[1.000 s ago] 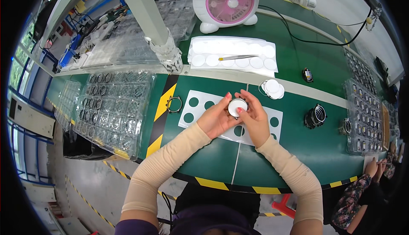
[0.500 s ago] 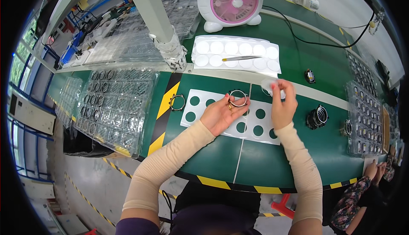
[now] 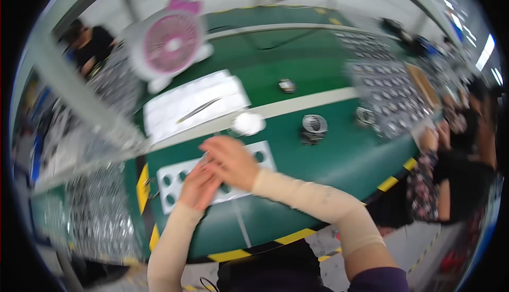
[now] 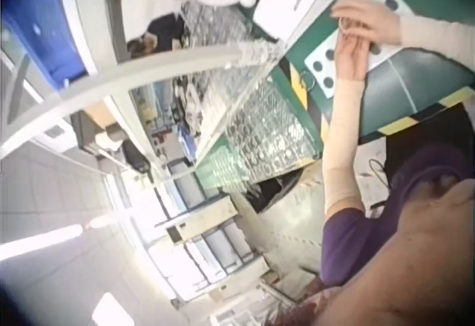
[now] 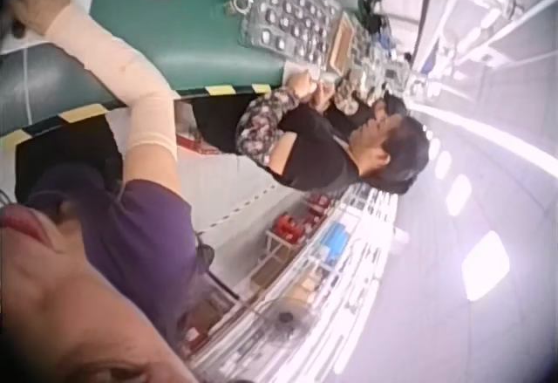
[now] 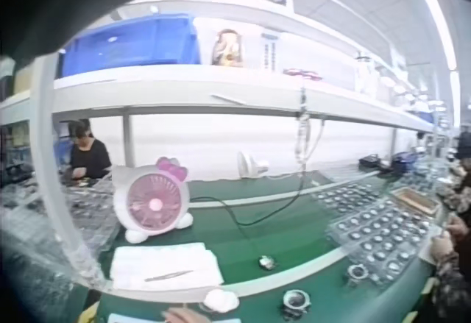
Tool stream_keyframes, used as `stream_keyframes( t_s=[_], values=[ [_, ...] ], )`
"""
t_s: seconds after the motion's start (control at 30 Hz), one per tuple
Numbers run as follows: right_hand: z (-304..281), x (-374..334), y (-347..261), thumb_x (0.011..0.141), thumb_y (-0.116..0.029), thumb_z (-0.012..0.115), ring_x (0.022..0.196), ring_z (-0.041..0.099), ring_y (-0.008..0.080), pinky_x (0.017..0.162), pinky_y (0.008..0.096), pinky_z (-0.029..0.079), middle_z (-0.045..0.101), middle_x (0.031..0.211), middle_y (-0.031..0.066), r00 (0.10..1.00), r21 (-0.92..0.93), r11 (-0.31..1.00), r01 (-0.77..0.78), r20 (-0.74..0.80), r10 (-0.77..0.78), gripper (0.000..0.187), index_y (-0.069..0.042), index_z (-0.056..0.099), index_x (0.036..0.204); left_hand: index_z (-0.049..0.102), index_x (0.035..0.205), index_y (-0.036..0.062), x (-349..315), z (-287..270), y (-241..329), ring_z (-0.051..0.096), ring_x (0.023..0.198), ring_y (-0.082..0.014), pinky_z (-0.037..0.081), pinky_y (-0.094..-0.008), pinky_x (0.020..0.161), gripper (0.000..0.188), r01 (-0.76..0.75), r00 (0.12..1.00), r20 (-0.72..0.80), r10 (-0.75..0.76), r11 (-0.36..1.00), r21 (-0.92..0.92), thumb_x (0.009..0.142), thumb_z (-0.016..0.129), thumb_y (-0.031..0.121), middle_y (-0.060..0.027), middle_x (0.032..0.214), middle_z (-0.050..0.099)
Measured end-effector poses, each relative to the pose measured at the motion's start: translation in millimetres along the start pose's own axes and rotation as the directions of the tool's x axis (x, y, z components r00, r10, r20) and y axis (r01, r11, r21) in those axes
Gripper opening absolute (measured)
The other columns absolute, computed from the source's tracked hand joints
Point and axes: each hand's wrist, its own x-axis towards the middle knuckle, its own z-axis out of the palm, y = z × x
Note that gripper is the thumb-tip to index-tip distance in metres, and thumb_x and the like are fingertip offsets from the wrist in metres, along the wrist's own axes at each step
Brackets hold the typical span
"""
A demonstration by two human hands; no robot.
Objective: The recorder is assembling small circular components into a white template board and then transferring them to a metal tray.
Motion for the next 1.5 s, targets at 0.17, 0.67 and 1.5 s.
stream_keyframes(
  t_s=[0.17,0.67,1.5],
  values=[
    [-1.9,-3.4,-0.5,0.075,-0.018,0.062,0.101,0.048,0.0315,0.085,0.0388,0.040,0.051,0.110,0.0136,1.000,0.081,0.997,0.001,0.030,-0.004,0.038,-0.004,0.052,0.110,0.037,0.123,0.0001,-5.8,0.5,5.6,0.043,0.116,-0.0225,0.036,-0.0335,0.098,0.037,-0.014,0.999,0.047,0.018,0.996,-0.092,0.090,0.045,0.013,-0.0109,0.122,0.046],
    [-13.1,-2.2,-14.4,0.076,-0.014,0.059,0.092,0.052,0.0274,0.081,0.0365,0.041,0.054,0.094,0.0102,0.999,0.338,0.940,-0.049,0.026,0.043,0.034,-0.005,0.052,0.108,0.040,0.118,0.0060,-0.8,6.3,-0.2,0.048,0.112,-0.0229,0.043,-0.0354,0.093,0.041,-0.010,1.000,0.018,0.012,0.992,-0.124,0.093,0.036,0.038,-0.0117,0.124,0.045],
    [-12.7,-5.1,-15.7,0.079,-0.019,0.059,0.071,0.058,0.0252,0.062,0.0340,0.045,0.058,0.080,0.0072,0.958,0.432,0.856,-0.286,0.095,0.272,0.017,-0.006,0.052,0.087,0.039,0.119,0.0071,-8.3,0.9,3.0,0.047,0.112,-0.0247,0.045,-0.0413,0.091,0.046,0.061,0.997,0.036,-0.063,0.997,0.042,0.090,0.039,0.044,-0.0107,0.117,0.049]
  ],
)
